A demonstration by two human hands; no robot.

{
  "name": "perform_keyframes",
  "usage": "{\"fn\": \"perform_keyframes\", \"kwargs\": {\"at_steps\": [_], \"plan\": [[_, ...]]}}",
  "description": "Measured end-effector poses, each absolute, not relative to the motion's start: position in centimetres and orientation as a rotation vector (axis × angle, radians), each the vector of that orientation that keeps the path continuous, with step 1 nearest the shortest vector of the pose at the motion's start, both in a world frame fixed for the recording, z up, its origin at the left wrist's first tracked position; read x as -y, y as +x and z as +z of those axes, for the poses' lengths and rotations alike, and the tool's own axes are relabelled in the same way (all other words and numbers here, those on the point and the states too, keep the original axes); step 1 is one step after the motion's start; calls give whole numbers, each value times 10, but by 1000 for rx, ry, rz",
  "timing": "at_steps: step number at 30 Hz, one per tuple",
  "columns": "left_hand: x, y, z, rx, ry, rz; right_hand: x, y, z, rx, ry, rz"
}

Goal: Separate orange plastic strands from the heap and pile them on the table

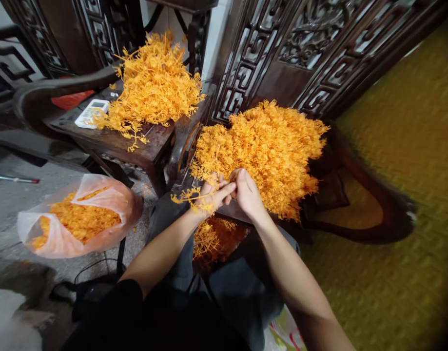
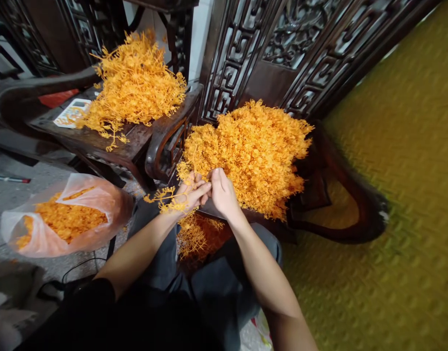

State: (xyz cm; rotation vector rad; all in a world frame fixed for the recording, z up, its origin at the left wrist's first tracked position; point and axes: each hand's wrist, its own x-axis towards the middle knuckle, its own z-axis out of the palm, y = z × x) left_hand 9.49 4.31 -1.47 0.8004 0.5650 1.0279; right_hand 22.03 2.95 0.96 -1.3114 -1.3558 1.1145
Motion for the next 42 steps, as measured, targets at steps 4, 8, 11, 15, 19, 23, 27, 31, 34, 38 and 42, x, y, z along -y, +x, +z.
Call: {"fn": "perform_keyframes", "kwargs": {"at_steps": [4, 8, 11, 15, 19, 23, 27, 31, 34, 38, 42], "plan": [[-46, 98, -15, -547, 837, 1056, -29, 214, 8, 1309, -1251, 1189], [-35, 100, -1, -508, 821, 1229, -49, 217, 4, 963, -1145, 1212], [-24, 86, 10, -509, 901, 1295, -75, 240, -2, 695, -1126, 1011], [-24, 66, 9, -451, 951, 1176, -110, 267, -5, 832, -1149, 832], [-34, 66, -1, -410, 913, 1071, -152, 265, 4, 1128, -1192, 799], [-37, 69, -7, -404, 927, 1049, -199, 272, 18, 1352, -1259, 645], [-41, 68, -9, -394, 964, 1039, -194, 288, 31, 1560, -1264, 298], [-44, 65, -8, -400, 973, 1013, -118, 276, 44, 1548, -1155, 235], [-45, 64, -4, -397, 989, 973, -51, 255, 48, 1892, -1127, 591], [-45, 64, -3, -381, 1059, 841, 0, 244, 39, 1871, -1160, 575], [-47, 62, -6, -443, 1108, 801, 17, 263, 6, 1782, -1367, 523]]}}
